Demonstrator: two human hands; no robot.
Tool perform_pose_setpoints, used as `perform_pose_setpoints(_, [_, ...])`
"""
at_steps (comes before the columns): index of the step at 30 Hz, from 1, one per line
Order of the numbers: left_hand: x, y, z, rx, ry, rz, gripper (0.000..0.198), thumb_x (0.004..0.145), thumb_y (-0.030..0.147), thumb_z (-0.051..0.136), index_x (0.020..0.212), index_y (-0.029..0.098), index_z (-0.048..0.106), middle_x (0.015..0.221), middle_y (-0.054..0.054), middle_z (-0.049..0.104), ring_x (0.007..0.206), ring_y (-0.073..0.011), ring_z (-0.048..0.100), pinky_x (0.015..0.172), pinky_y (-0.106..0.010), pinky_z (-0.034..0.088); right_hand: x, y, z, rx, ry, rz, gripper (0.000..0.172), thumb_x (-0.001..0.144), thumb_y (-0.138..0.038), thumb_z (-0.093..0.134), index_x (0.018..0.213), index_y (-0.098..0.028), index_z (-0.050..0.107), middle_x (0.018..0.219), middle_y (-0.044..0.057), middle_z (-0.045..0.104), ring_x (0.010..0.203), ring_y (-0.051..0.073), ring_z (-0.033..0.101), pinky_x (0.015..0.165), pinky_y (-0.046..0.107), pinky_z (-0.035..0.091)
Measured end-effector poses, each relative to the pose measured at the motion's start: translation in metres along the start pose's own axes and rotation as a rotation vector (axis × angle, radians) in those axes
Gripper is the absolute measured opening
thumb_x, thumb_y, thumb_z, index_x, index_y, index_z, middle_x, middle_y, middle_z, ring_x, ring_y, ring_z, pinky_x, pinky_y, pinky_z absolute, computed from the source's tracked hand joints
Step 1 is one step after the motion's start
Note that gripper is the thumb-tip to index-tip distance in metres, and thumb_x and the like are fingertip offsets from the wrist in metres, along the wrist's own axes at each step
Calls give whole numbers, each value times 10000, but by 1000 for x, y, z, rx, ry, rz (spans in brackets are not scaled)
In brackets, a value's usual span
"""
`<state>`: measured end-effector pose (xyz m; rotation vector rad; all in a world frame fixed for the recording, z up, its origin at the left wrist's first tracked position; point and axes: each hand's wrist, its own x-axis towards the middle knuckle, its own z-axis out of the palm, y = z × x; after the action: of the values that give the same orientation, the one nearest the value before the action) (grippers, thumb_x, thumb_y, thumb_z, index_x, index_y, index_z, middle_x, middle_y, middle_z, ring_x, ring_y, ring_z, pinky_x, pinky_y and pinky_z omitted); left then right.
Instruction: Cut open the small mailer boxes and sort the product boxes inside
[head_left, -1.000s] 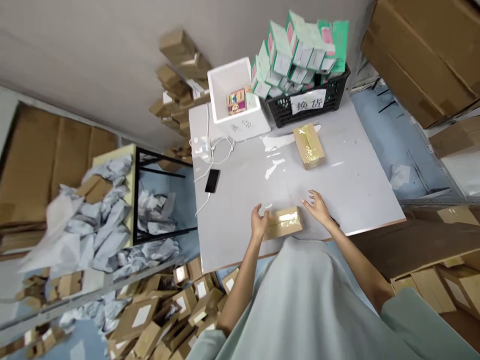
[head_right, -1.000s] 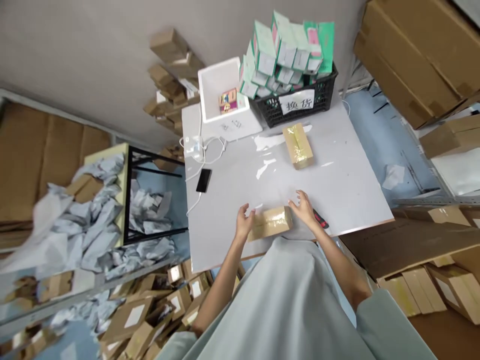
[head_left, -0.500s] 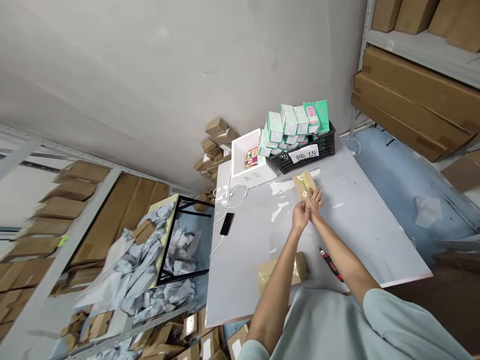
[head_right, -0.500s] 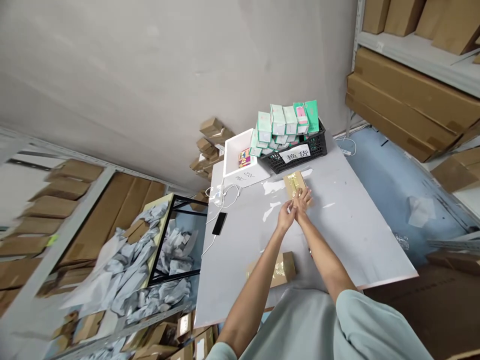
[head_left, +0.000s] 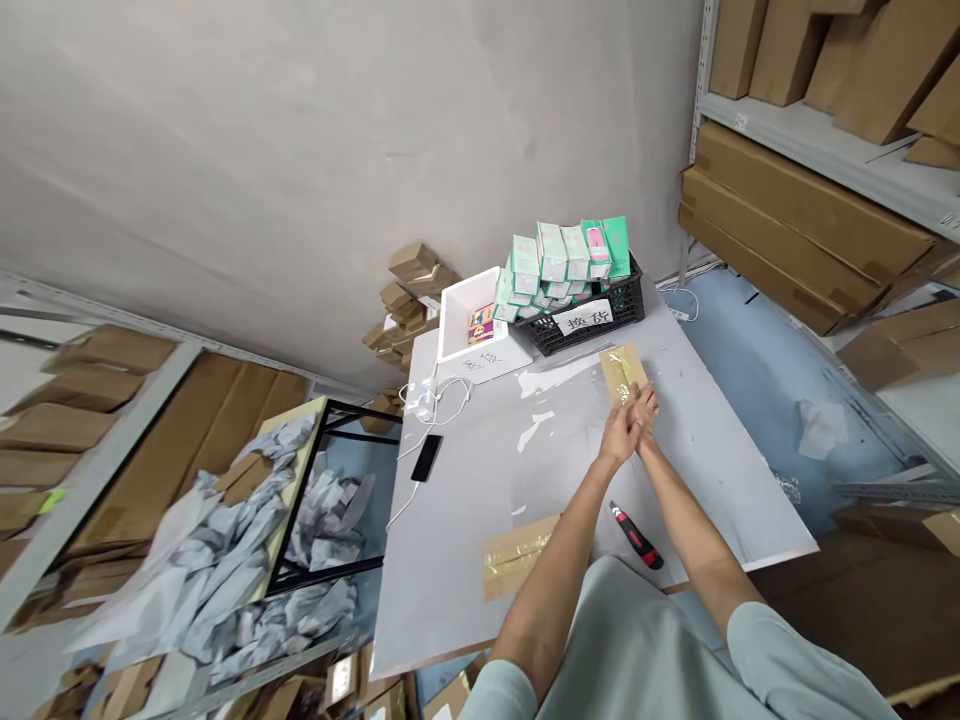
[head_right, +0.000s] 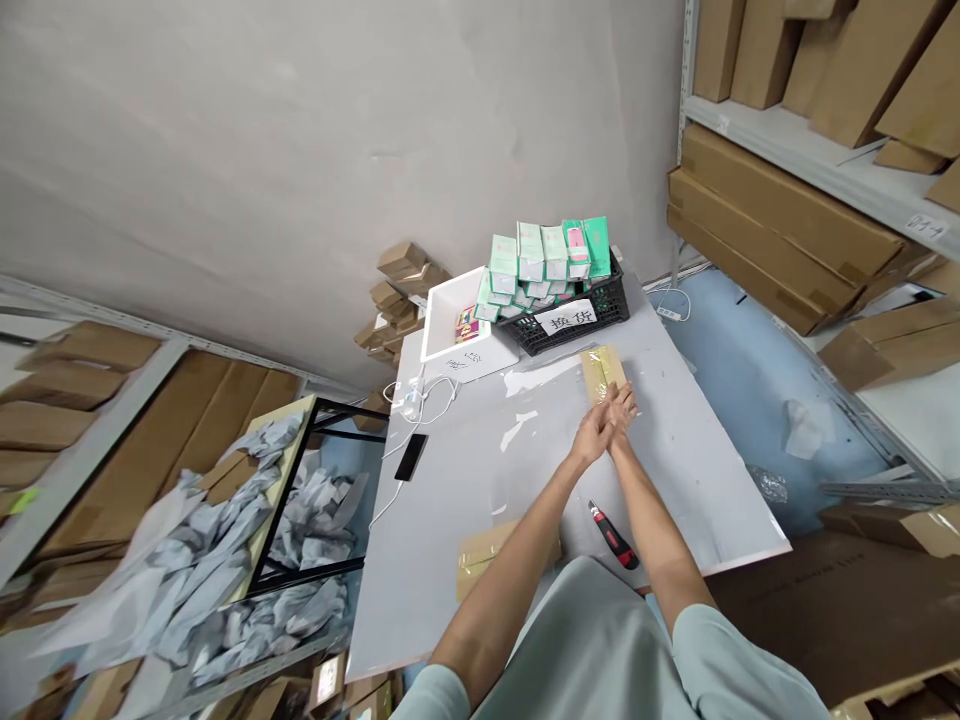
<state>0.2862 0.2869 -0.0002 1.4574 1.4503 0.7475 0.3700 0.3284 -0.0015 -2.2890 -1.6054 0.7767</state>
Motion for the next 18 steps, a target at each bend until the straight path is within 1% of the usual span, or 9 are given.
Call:
perform_pose_setpoints(2, [7, 7, 13, -5, -11, 6, 590, 978, 265, 755, 1558, 211, 665, 1554, -236, 697, 1521, -401, 628, 1312, -645, 481, 7, 10, -11, 3, -1, -9, 766, 1041, -374, 609, 1764, -161, 469, 1875, 296, 264, 1628, 439, 391, 1260, 620, 393])
perform_pose_setpoints(5, [17, 19, 24, 5, -16, 14, 606, 964, 271, 771, 1554, 177, 670, 1571, -266, 681, 1537, -432, 612, 1330, -674, 448, 17, 14, -28, -27, -30, -30, 857, 993, -435, 707, 1767, -167, 455, 1892, 292, 230, 1663, 448, 366, 1294, 613, 369])
perform_pose_setpoints(8, [16, 29, 26, 15, -21, 39, 607, 977, 274, 742, 1567, 159, 659, 1612, -274, 651, 1542, -440, 604, 1334, -687, 431, 19, 15, -41, -33, -59, -52, 881, 1005, -414, 683, 1787, -127, 397, 1907, 300, 166, 1742, 438, 255, 1356, 624, 287])
perform_pose_setpoints(10, [5, 30, 20, 10, -37, 66, 575, 981, 279, 733, 1541, 159, 679, 1576, -257, 682, 1499, -413, 642, 1312, -639, 476, 10, 19, -43, -3, -18, -120, 855, 1020, -395, 637, 1783, -100, 387, 1907, 300, 163, 1779, 414, 157, 1395, 622, 202])
perform_pose_setpoints(12, [-19, 22, 8, -6, -60, 86, 497, 967, 270, 744, 1456, 179, 738, 1469, -218, 752, 1420, -379, 696, 1292, -586, 510, -12, 31, -37, 19, 38, -246, 828, 1021, -394, 621, 1770, -112, 408, 1907, 279, 195, 1790, 399, 103, 1413, 614, 149])
perform_pose_setpoints(14, [-55, 4, -12, 7, -56, 105, 379, 972, 260, 730, 1343, 214, 793, 1386, -174, 789, 1390, -354, 707, 1313, -566, 491, -47, 53, -23, -27, 34, -372, 823, 1024, -405, 632, 1765, -122, 415, 1902, 265, 228, 1785, 405, 113, 1415, 611, 169])
perform_pose_setpoints(15, [-78, -8, -24, 67, -33, 135, 326, 1000, 280, 704, 1306, 231, 806, 1417, -163, 777, 1432, -350, 679, 1336, -568, 467, -68, 66, -13, -77, 5, -410, 822, 1030, -415, 640, 1761, -111, 417, 1891, 272, 254, 1775, 415, 152, 1409, 608, 206])
perform_pose_setpoints(16, [-103, -23, -37, 138, 9, 148, 305, 1028, 302, 675, 1299, 249, 806, 1467, -151, 756, 1480, -346, 646, 1353, -574, 447, -91, 81, -4, -137, -41, -426, 815, 1041, -427, 645, 1751, -93, 427, 1868, 288, 300, 1753, 425, 222, 1394, 600, 261])
perform_pose_setpoints(18, [-157, -54, -63, 252, 111, 111, 323, 1071, 347, 624, 1337, 254, 781, 1507, -141, 733, 1556, -356, 583, 1353, -605, 447, -137, 110, 16, -237, -161, -394, 775, 1063, -459, 649, 1706, -60, 482, 1753, 313, 475, 1638, 429, 431, 1332, 558, 386])
